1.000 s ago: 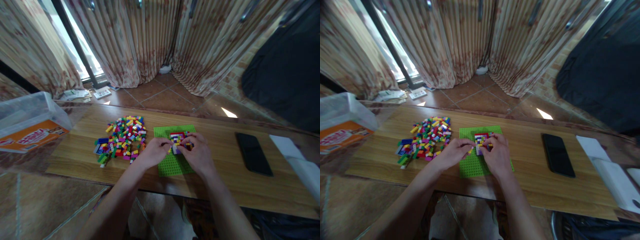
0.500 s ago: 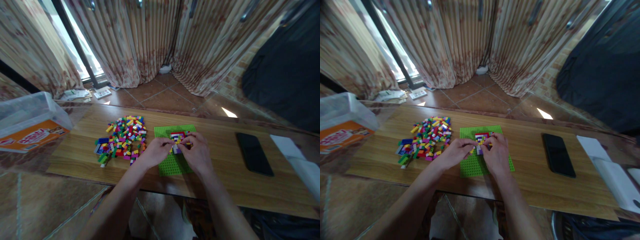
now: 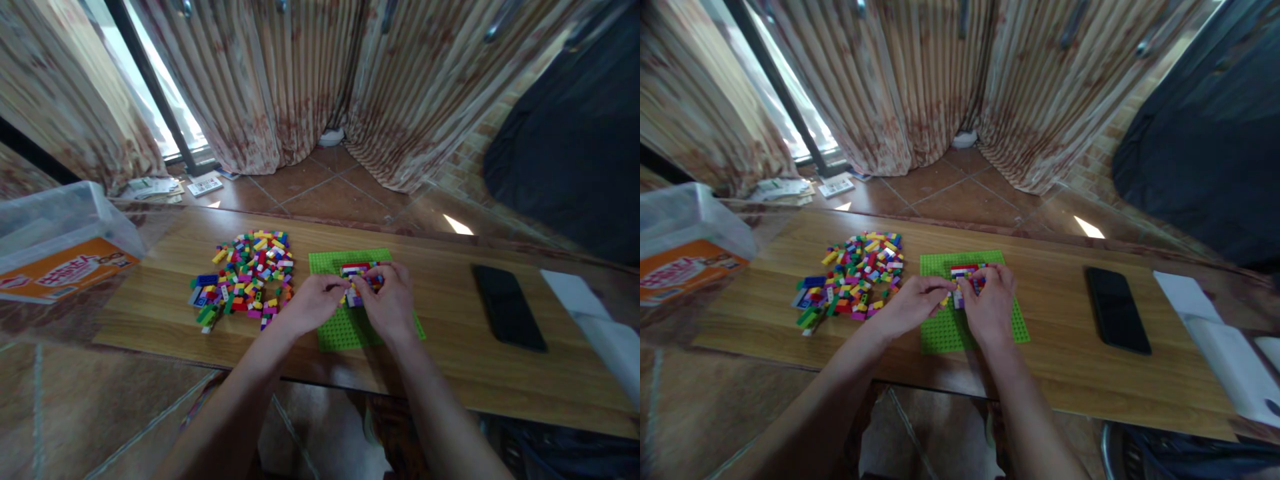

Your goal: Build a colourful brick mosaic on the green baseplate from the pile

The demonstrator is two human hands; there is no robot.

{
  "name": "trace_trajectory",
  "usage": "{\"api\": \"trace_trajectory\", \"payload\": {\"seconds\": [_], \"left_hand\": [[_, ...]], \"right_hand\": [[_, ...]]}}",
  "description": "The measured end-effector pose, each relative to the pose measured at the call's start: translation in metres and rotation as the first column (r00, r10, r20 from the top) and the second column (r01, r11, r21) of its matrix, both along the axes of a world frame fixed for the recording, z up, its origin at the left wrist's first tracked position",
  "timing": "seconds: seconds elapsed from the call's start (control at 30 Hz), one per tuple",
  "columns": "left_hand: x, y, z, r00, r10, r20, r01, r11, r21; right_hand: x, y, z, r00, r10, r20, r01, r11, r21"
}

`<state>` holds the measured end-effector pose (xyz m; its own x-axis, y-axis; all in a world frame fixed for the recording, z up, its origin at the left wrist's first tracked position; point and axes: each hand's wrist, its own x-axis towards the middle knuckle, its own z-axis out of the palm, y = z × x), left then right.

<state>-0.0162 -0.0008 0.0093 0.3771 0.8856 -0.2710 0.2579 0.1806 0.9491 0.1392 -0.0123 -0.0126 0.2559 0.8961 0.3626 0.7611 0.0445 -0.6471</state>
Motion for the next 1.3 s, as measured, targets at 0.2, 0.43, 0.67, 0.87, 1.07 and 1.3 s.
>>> {"api": "trace_trajectory", "payload": {"seconds": [0.2,0.43,0.67,0.87,1.07,1.3], "left_hand": [[0.000,-0.001,0.004,1.000,0.009,0.004,-0.009,1.000,-0.003],[-0.003,0.002,0.002,0.990,0.143,0.010,-0.142,0.990,-0.019],[-0.003,0.007,0.003,0.957,0.275,0.086,-0.266,0.958,-0.109],[-0.001,0.007,0.005,0.956,0.271,0.113,-0.258,0.959,-0.118],[-0.001,0.006,0.009,0.946,0.285,0.153,-0.265,0.954,-0.140],[-0.003,0.003,0.014,0.909,0.291,0.300,-0.228,0.947,-0.226]], "right_hand": [[0.001,0.003,-0.003,0.998,0.001,-0.066,-0.002,1.000,-0.021],[0.001,0.003,-0.005,0.996,0.035,-0.087,-0.036,0.999,-0.010],[0.010,0.002,-0.002,0.987,0.069,-0.143,-0.073,0.997,-0.022],[0.020,0.000,0.009,0.978,-0.011,-0.208,0.016,1.000,0.026],[0.018,-0.001,0.013,0.972,0.089,-0.217,-0.074,0.994,0.077],[0.005,-0.011,0.020,0.940,0.305,-0.151,-0.295,0.952,0.086]]}}
